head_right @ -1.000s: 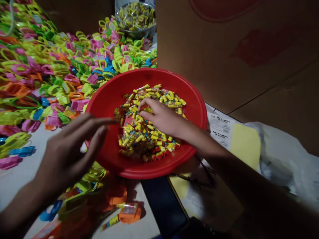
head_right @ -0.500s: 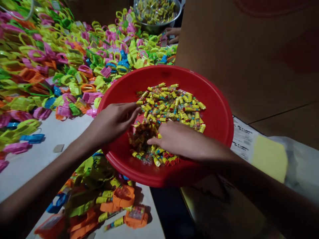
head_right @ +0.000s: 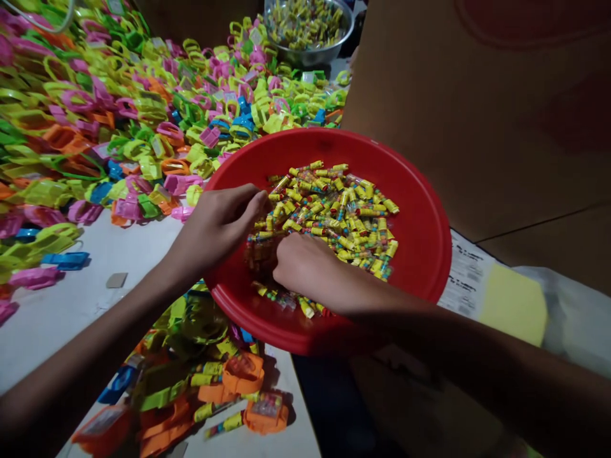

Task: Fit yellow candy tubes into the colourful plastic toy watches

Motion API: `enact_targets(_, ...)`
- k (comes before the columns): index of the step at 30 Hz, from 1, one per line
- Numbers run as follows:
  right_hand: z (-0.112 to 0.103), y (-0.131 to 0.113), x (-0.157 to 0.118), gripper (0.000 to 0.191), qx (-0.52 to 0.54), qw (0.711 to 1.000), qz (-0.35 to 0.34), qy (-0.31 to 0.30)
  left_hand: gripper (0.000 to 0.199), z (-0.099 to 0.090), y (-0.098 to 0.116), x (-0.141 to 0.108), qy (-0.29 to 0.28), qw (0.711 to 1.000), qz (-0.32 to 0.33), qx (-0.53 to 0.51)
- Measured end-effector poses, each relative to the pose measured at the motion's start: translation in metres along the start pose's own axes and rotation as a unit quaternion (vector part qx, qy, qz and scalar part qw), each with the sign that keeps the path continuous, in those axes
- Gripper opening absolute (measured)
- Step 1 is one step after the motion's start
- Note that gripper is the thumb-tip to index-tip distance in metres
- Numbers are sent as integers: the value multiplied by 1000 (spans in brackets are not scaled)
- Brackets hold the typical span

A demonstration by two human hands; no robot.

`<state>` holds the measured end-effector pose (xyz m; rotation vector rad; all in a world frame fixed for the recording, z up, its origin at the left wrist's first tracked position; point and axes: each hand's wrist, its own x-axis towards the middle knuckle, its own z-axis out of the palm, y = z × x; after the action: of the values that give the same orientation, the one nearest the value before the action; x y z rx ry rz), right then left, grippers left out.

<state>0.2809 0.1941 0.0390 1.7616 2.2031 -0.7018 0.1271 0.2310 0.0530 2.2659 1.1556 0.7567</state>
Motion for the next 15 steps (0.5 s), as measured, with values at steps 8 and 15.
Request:
enact_targets(8,-11,11,-25,53,22,1000,7,-7,34,1,0,0,17,1000,-2,-4)
enact_targets(15,0,-1,-20,49,114,992,1,-60,33,0,2,-2,25,1000,3,11)
